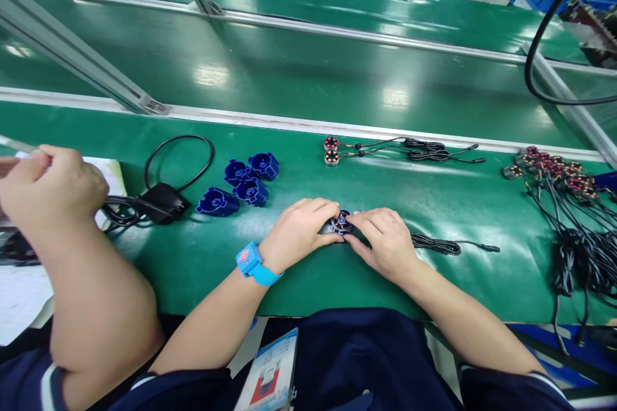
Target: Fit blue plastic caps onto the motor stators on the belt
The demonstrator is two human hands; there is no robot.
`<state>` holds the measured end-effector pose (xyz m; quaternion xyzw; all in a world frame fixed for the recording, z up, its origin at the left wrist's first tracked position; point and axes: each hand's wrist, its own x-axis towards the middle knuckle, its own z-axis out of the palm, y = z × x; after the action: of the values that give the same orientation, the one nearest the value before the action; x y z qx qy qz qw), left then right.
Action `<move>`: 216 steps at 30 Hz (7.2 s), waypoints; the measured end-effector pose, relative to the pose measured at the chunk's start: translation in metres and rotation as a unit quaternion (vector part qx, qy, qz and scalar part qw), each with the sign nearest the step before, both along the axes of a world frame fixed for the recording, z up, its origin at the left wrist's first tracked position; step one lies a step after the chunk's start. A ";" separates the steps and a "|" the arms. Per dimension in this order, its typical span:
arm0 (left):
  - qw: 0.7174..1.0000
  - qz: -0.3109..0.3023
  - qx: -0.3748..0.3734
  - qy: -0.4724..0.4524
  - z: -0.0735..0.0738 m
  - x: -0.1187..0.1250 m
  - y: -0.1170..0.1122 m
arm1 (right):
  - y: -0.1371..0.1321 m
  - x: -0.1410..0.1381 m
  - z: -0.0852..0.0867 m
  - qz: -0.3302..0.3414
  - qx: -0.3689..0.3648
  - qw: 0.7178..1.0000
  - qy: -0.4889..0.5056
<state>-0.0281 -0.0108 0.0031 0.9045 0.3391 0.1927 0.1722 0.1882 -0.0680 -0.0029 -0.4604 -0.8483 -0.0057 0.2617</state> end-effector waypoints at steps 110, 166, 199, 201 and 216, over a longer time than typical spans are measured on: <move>0.940 -0.020 -0.307 -0.146 0.003 -0.005 0.017 | 0.019 0.004 0.000 0.038 -0.129 0.978 0.158; 0.993 -0.042 -0.046 -0.100 -0.007 0.005 0.002 | 0.021 0.048 0.028 0.022 -0.295 0.944 0.147; 0.995 -0.033 0.032 -0.085 -0.014 0.010 -0.004 | 0.024 0.045 0.020 -0.014 -0.266 0.944 0.193; 0.996 -0.040 0.028 -0.081 -0.014 0.010 -0.004 | 0.024 0.045 0.021 -0.013 -0.266 0.944 0.197; 0.993 -0.083 -0.037 -0.070 -0.014 0.014 -0.003 | 0.026 0.042 0.014 -0.021 -0.230 0.952 0.199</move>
<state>-0.0140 -0.0139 -0.0107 0.9069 0.2572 0.2275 0.2442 0.2301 -0.0420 0.0108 -0.5180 -0.7473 0.2758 0.3117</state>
